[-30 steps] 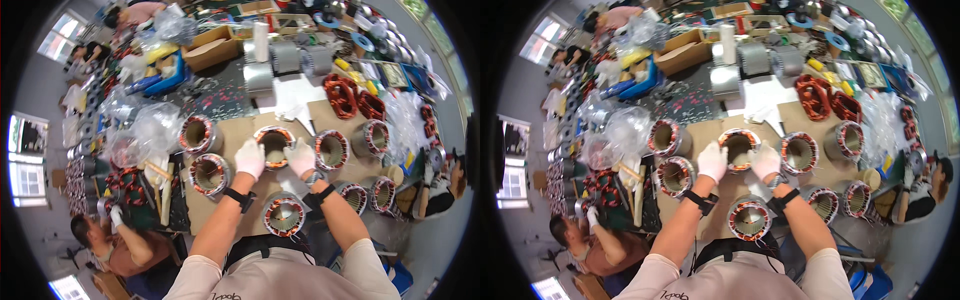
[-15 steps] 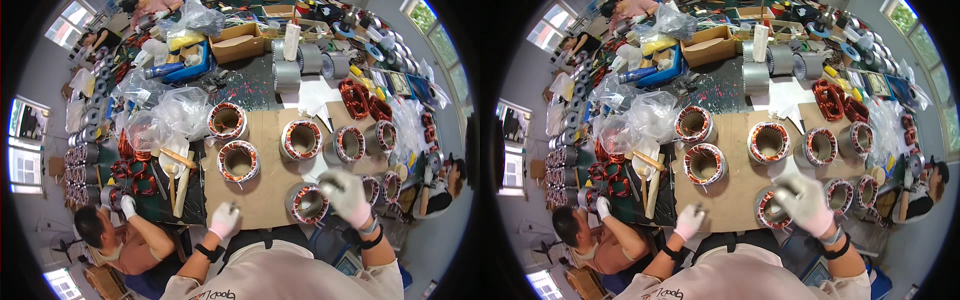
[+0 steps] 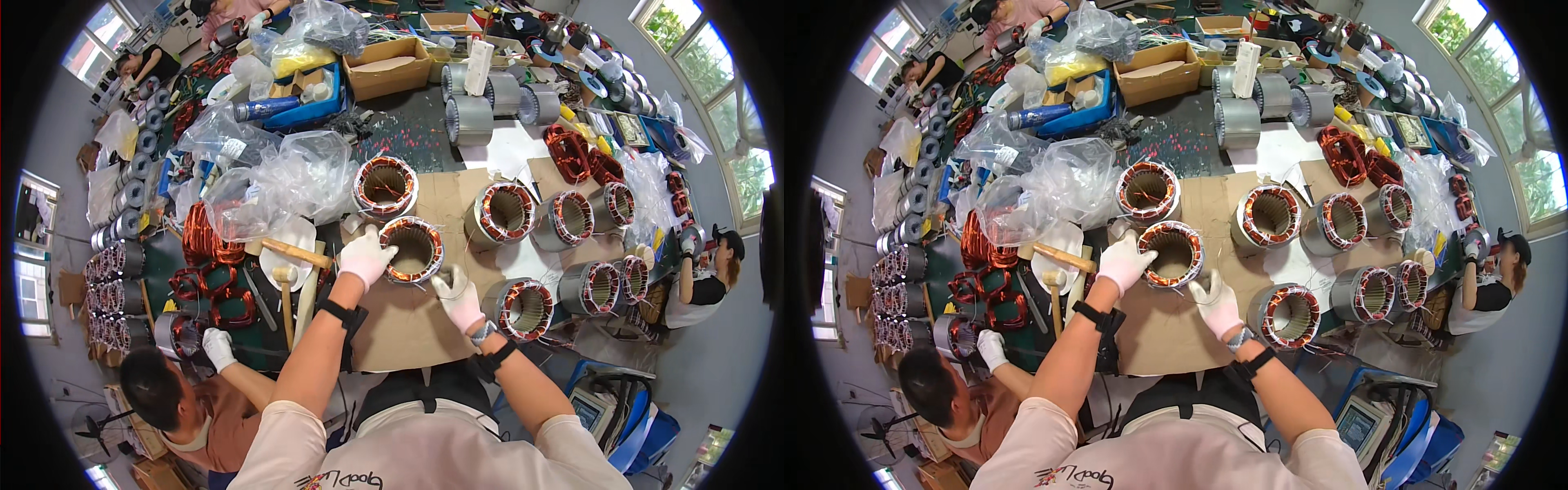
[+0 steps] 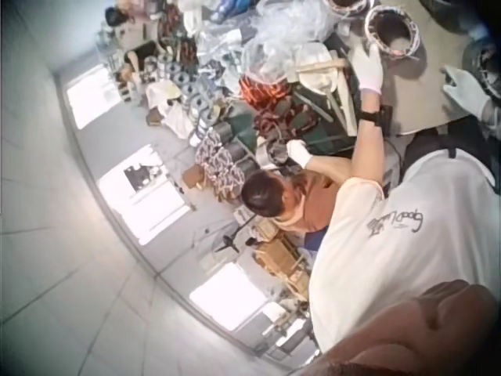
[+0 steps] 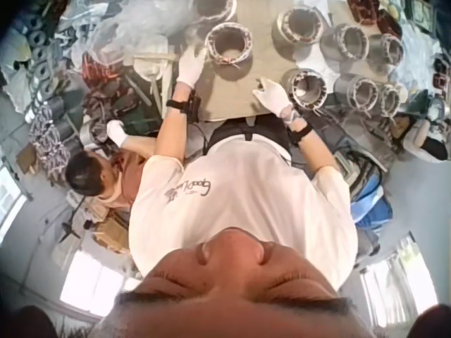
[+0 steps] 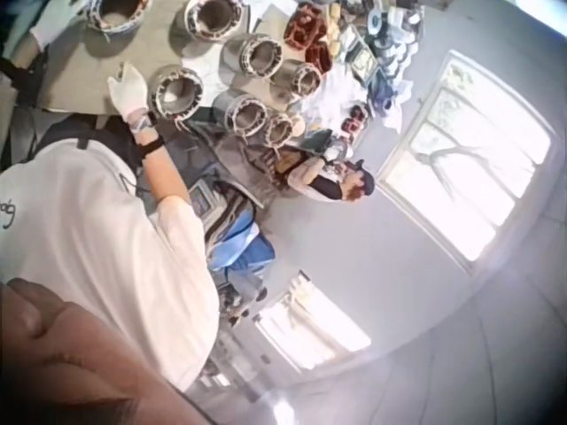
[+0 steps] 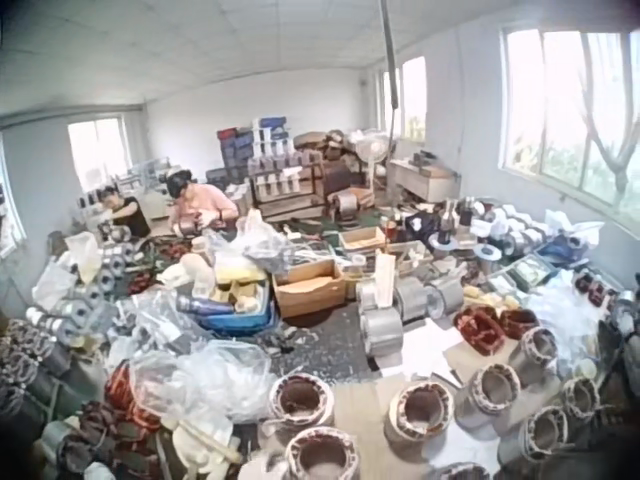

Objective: Organizing wiring harnesses and assembling electronic motor stator components in a factory setting.

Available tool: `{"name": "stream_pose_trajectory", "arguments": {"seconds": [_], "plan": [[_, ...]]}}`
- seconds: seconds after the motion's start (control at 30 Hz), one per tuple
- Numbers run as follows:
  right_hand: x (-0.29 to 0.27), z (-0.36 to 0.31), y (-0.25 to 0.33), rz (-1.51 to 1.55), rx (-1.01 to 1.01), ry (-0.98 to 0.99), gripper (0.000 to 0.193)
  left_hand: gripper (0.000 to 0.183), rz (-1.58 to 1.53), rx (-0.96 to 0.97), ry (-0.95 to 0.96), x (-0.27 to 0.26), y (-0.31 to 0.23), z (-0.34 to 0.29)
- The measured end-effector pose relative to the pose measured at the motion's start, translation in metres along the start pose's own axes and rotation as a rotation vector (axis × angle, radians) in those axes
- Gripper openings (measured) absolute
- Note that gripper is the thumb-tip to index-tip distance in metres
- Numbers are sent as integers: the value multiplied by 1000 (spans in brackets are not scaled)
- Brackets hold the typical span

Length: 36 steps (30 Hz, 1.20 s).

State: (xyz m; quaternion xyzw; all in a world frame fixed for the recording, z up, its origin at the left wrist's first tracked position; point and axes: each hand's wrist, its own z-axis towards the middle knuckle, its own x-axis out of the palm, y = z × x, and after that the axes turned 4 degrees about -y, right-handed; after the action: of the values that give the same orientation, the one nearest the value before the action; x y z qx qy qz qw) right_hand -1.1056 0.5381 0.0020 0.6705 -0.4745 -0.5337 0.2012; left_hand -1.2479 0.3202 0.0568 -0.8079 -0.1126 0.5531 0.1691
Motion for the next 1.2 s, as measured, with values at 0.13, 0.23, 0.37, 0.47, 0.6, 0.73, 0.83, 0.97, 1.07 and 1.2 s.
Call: {"name": "stream_pose_trajectory", "arguments": {"seconds": [0.13,0.23,0.37,0.47,0.6,0.73,0.83,0.97,1.07,1.2], "plan": [[7,18,22,52,36,-129,57,54,36,61,-15,4,-1,6],[9,22,38,31,49,-194,64,50,27,105,-49,4,1,4],[-4,17,52,-138,78,-207,69,44,-6,117,-90,6,-18,-22],[-6,15,51,-197,90,-227,62,40,-33,61,-117,8,-29,-46],[-1,18,34,-174,-3,-296,51,41,-46,65,-195,15,-31,-51],[-10,-10,40,-145,2,-278,49,37,-119,28,-208,13,-32,-80],[-26,-50,53,-151,25,-215,48,37,-147,-56,-165,15,-26,-115],[-21,-80,28,-225,69,-99,48,45,-163,-51,-102,47,-6,-155],[-20,-101,13,-272,75,-42,50,42,-212,-107,-41,55,-5,-187],[-22,-108,-5,-291,38,-18,57,50,13,99,61,37,-12,-167]]}}
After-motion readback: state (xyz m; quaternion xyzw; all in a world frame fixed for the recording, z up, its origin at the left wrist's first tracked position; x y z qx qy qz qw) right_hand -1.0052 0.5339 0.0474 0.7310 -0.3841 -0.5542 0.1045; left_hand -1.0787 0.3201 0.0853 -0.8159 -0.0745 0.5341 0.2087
